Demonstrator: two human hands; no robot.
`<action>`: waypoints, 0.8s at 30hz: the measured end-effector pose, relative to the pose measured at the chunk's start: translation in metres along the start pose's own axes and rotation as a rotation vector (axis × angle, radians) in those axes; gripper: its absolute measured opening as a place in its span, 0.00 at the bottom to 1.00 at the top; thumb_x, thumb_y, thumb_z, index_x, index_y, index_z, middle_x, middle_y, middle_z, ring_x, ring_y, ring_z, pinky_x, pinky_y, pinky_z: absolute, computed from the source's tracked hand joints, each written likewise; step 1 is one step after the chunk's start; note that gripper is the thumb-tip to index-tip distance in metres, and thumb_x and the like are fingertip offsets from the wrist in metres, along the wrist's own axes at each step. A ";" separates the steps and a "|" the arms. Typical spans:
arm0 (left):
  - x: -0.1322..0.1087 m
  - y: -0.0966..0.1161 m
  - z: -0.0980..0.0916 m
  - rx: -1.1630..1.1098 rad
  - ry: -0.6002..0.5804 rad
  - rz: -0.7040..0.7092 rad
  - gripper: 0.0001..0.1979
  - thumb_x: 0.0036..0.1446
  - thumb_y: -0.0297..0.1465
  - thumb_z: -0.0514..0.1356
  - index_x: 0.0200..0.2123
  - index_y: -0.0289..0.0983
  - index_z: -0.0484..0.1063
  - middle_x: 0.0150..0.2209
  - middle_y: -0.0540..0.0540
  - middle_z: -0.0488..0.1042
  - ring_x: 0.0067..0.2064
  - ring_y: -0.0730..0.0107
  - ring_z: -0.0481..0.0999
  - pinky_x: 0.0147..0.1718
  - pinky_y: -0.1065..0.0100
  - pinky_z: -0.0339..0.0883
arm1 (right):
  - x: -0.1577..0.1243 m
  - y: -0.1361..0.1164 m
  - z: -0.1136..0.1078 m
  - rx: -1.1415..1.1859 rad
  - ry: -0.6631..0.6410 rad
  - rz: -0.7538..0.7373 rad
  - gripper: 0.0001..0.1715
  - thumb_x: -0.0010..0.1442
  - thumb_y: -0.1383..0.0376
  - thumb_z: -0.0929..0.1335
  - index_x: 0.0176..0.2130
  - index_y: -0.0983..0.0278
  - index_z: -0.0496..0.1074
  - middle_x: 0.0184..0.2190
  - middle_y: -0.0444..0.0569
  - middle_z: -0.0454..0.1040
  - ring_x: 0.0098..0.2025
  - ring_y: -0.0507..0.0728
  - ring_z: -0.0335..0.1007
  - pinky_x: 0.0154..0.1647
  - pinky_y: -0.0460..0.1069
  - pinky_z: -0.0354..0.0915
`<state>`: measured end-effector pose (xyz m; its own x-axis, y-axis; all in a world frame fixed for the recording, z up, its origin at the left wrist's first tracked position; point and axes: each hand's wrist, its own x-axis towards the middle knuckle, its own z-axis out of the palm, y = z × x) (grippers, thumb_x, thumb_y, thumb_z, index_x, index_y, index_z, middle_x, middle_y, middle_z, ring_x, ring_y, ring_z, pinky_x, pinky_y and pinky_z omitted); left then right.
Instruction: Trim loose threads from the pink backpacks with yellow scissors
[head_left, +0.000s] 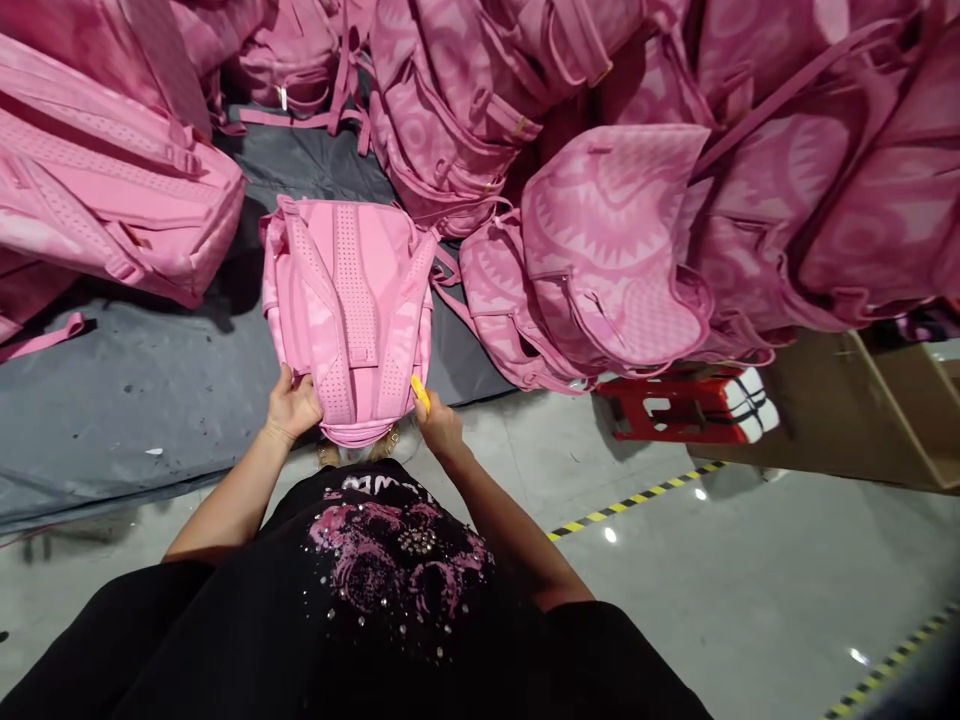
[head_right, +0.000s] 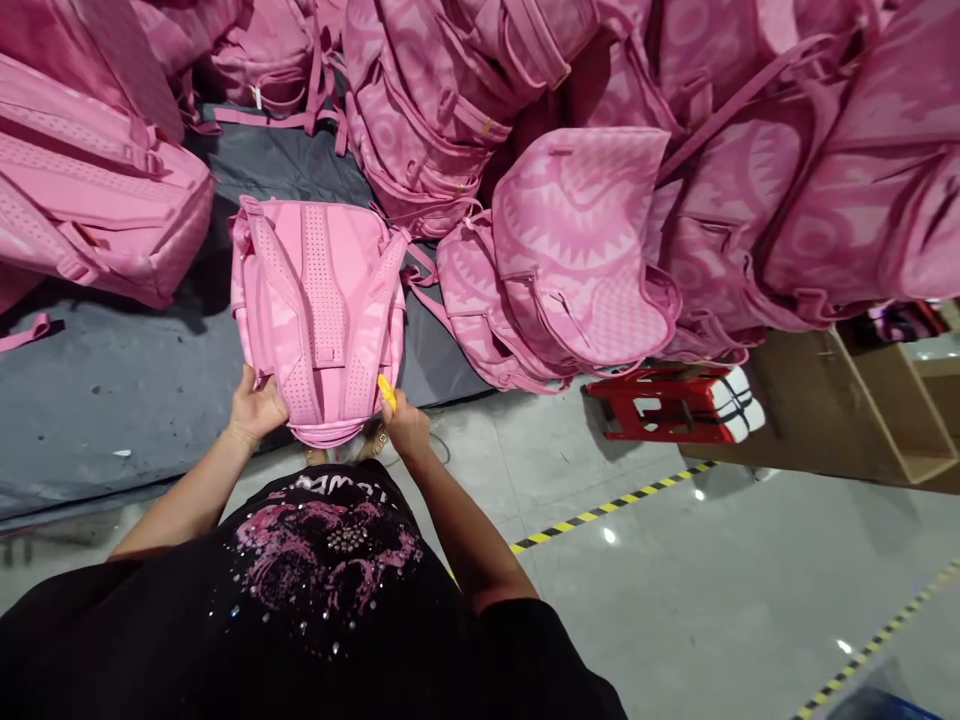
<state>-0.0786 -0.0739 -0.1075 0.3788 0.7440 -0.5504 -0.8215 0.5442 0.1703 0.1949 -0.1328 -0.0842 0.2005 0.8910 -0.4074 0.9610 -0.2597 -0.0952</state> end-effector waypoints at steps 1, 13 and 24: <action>0.002 0.001 0.000 0.008 0.000 -0.002 0.33 0.63 0.55 0.50 0.52 0.32 0.73 0.49 0.34 0.79 0.63 0.50 0.70 0.65 0.49 0.58 | 0.003 0.001 -0.002 -0.009 -0.006 -0.012 0.28 0.72 0.50 0.55 0.57 0.64 0.66 0.39 0.53 0.80 0.39 0.57 0.77 0.32 0.45 0.56; 0.007 0.004 0.007 0.061 -0.042 0.062 0.40 0.59 0.58 0.52 0.58 0.30 0.69 0.54 0.32 0.76 0.65 0.49 0.66 0.65 0.50 0.57 | -0.031 0.020 -0.018 0.072 -0.092 0.035 0.26 0.73 0.53 0.52 0.53 0.64 0.68 0.38 0.54 0.80 0.40 0.60 0.77 0.34 0.48 0.59; 0.017 -0.002 0.015 0.052 -0.063 0.061 0.36 0.63 0.56 0.49 0.53 0.30 0.73 0.52 0.33 0.77 0.62 0.49 0.70 0.62 0.49 0.62 | -0.091 0.051 -0.010 0.157 -0.103 0.102 0.27 0.73 0.54 0.51 0.49 0.63 0.69 0.35 0.55 0.79 0.37 0.62 0.76 0.30 0.49 0.54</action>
<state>-0.0647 -0.0566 -0.1048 0.3562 0.7986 -0.4851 -0.8214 0.5151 0.2448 0.2276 -0.2235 -0.0431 0.2671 0.8166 -0.5117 0.8936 -0.4087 -0.1857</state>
